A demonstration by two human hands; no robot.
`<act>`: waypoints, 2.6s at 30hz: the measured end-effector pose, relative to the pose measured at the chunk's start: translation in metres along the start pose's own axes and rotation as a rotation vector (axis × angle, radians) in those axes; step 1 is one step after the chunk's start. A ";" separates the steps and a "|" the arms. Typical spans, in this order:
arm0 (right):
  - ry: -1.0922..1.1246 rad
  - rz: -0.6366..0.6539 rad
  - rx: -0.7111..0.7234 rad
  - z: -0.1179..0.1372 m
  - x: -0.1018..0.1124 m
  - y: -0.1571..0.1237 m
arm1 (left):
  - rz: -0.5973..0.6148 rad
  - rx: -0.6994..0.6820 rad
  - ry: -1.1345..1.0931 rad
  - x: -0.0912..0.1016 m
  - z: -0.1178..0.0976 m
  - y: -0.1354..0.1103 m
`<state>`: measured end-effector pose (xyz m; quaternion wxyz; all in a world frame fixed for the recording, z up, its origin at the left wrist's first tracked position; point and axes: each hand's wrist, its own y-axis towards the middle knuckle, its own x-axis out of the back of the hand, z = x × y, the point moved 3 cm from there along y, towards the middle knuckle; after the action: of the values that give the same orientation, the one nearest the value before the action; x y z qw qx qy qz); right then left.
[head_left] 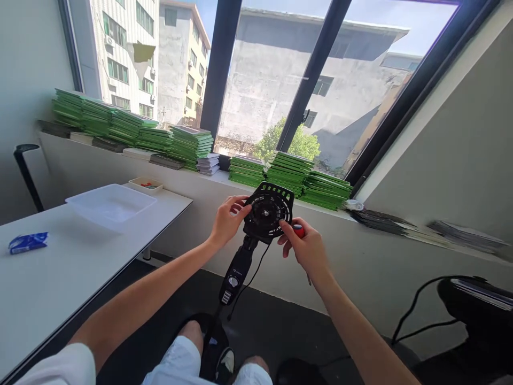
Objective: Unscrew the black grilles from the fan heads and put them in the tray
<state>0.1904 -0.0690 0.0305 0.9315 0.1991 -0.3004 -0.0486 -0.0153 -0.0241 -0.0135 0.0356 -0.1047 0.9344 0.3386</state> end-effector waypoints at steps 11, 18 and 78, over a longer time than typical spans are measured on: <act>-0.197 -0.074 0.054 -0.025 -0.001 0.030 | 0.019 -0.050 -0.074 -0.022 0.032 -0.005; -0.106 -0.017 0.106 -0.030 -0.012 0.030 | 0.128 -0.058 -0.188 -0.036 0.027 0.019; -0.799 0.969 0.111 -0.132 -0.129 -0.428 | 1.275 0.095 1.341 0.133 0.110 -0.428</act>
<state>0.1742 -0.3891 -0.3078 0.6519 0.0550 -0.6835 0.3238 -0.0516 -0.2968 -0.3842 -0.7011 0.2567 0.6535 0.1243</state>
